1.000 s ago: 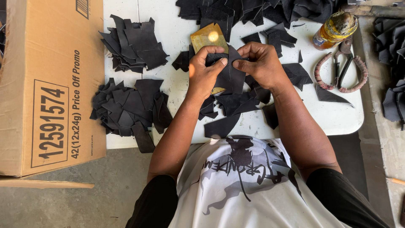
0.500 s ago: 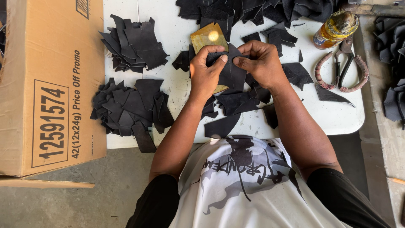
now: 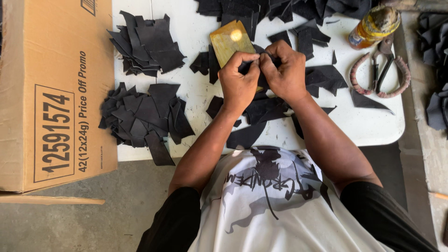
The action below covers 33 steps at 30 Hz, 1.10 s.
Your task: The person assembles small black leather pieces by hand, using a rectangular wooden block as a guide. They repeatedly pick up individual leather scraps, align them on the block, and press them together to form a larger composite shape. The process involves continuous manual manipulation and stacking of the leather components.
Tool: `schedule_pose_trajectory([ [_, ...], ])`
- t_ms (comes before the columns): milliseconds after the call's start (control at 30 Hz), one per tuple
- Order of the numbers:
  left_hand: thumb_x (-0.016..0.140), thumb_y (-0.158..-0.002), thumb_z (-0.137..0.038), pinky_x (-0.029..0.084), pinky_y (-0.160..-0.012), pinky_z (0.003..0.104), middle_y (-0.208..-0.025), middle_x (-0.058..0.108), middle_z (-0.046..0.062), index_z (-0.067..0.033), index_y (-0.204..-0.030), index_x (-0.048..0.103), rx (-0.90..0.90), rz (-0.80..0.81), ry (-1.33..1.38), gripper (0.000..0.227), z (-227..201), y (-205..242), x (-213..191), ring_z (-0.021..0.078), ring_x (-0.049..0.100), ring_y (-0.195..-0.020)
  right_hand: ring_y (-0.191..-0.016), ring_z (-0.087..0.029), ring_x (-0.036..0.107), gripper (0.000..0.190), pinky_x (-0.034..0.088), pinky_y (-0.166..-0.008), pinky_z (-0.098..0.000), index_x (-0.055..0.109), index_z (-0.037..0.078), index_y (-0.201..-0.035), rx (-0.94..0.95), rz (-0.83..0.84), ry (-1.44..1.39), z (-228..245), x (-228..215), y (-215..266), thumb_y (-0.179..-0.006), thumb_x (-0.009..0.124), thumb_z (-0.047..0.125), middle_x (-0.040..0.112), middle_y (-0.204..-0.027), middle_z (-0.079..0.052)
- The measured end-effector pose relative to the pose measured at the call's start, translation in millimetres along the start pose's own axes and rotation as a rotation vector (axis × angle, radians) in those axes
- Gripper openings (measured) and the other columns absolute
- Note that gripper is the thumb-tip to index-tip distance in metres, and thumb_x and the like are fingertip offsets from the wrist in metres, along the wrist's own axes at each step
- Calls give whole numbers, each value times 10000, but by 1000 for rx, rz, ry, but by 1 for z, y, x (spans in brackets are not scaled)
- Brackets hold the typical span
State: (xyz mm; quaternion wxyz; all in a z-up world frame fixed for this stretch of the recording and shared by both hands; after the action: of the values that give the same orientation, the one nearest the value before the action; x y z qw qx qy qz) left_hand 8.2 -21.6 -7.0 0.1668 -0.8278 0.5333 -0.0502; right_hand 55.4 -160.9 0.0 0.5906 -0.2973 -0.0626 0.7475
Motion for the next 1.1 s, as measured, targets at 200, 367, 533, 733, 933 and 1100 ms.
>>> schedule_pose_trajectory([
  [200, 730, -900, 58, 589, -848, 260, -1081, 711, 89, 10, -1126, 659, -51, 187, 172, 241, -1, -10, -23, 119, 691, -973, -820, -58, 621, 75, 522, -724, -195, 688, -15, -1060, 236, 212, -497, -7, -10, -17, -1008, 727, 23, 710, -943, -12],
  [367, 717, -894, 73, 620, -823, 276, -1038, 705, 126, 18, -1140, 601, -234, 277, 439, 278, 9, -18, -31, 128, 700, -921, -855, -87, 693, 186, 578, -767, -209, 709, -37, -1111, 370, 355, -611, -13, -21, -18, -931, 754, -22, 747, -987, -60],
  [533, 737, -868, 87, 620, -744, 269, -970, 718, 157, 29, -1132, 556, -193, 230, 357, 325, 9, -21, -30, 131, 708, -842, -814, -99, 690, 157, 570, -725, -218, 701, -42, -1085, 353, 310, -624, -16, -18, -16, -942, 765, -36, 746, -965, -97],
  [733, 736, -845, 64, 637, -728, 261, -944, 714, 159, 15, -1173, 528, -249, 218, 343, 392, -1, -24, -33, 128, 730, -816, -855, -98, 706, 165, 590, -767, -218, 693, -27, -1083, 317, 292, -647, -12, -18, -17, -933, 764, -39, 752, -990, -87],
  [933, 721, -845, 92, 636, -745, 263, -1032, 661, 117, 26, -1193, 519, -244, 213, 405, 408, 2, -23, -37, 127, 716, -863, -791, -82, 685, 155, 566, -695, -204, 697, -26, -1053, 345, 321, -469, -11, -17, -17, -917, 770, -25, 741, -920, -69],
  [1100, 740, -793, 79, 573, -664, 264, -936, 673, 116, 30, -1061, 602, -243, 150, 107, 304, 9, -23, -30, 121, 657, -766, -726, -76, 659, 123, 539, -629, -215, 686, -26, -994, 298, 264, -305, -7, -4, -12, -907, 772, -13, 727, -857, -69],
])
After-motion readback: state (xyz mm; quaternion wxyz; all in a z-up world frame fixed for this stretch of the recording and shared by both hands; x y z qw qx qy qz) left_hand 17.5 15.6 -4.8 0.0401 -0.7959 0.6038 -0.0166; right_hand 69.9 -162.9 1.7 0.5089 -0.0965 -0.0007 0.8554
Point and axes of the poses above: each hand's wrist, its own y-axis away from the middle knuckle, its own x-axis out of the palm, z = x × y, the point moved 1 cm from there along -y, towards the middle knuckle
